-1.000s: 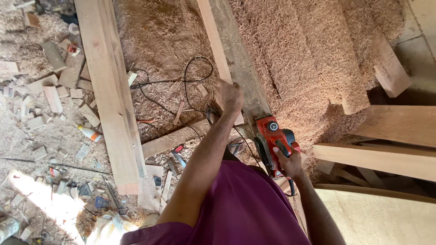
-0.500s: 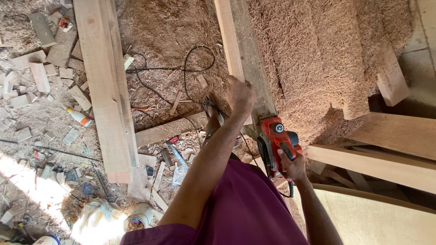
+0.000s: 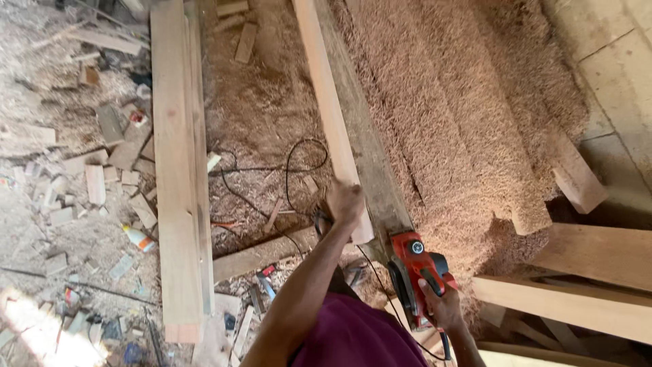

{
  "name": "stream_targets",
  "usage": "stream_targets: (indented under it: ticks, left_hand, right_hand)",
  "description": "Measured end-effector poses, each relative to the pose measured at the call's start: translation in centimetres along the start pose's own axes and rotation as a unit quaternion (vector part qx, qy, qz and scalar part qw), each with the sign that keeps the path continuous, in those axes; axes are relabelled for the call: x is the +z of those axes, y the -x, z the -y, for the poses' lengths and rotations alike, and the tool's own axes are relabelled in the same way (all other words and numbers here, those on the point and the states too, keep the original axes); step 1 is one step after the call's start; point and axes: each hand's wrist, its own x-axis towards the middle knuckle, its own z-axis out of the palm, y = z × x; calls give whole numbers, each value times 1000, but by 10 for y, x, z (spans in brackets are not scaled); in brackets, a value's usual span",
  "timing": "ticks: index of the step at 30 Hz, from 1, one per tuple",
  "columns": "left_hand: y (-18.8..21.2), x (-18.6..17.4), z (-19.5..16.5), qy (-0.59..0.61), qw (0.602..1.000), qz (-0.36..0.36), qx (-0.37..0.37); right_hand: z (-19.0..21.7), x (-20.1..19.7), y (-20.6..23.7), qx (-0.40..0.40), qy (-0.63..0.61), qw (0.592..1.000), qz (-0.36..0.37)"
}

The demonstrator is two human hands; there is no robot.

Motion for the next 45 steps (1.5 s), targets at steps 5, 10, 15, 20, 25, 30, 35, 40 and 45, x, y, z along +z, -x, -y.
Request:
stream_targets:
  ticks: [5, 10, 15, 20, 25, 30, 35, 40, 45]
  left_hand:
    - [-24, -22, 36, 89, 992, 86, -25]
    - [-51, 5, 84, 308, 928, 205, -32]
    - [-66, 25, 113, 252, 948, 188, -39]
    - [-63, 34, 104, 159, 986, 46, -32]
    - [-70, 23, 74, 112, 992, 37, -44]
    - [-78, 18, 70, 136, 985, 46, -94]
    - [-86, 23, 77, 217, 970, 44, -98]
    - [-87, 14, 68, 212, 967, 47, -137]
    - [-83, 5, 51, 93, 990, 19, -100]
  right_hand:
    - [22, -10, 36, 37, 4, 994, -103]
    - [25, -30, 82, -2, -47, 981, -188]
    - [12, -39, 67, -20, -124, 985, -117]
    - [21, -26, 20, -50, -24, 998, -40]
    - [60, 9, -21, -32, 17, 999, -37]
    - [99, 22, -57, -52, 15, 998, 8]
    - [138, 38, -112, -166, -21, 986, 13]
    - [202, 77, -184, -131, -61, 989, 33]
    - [317, 122, -257, -184, -89, 978, 50]
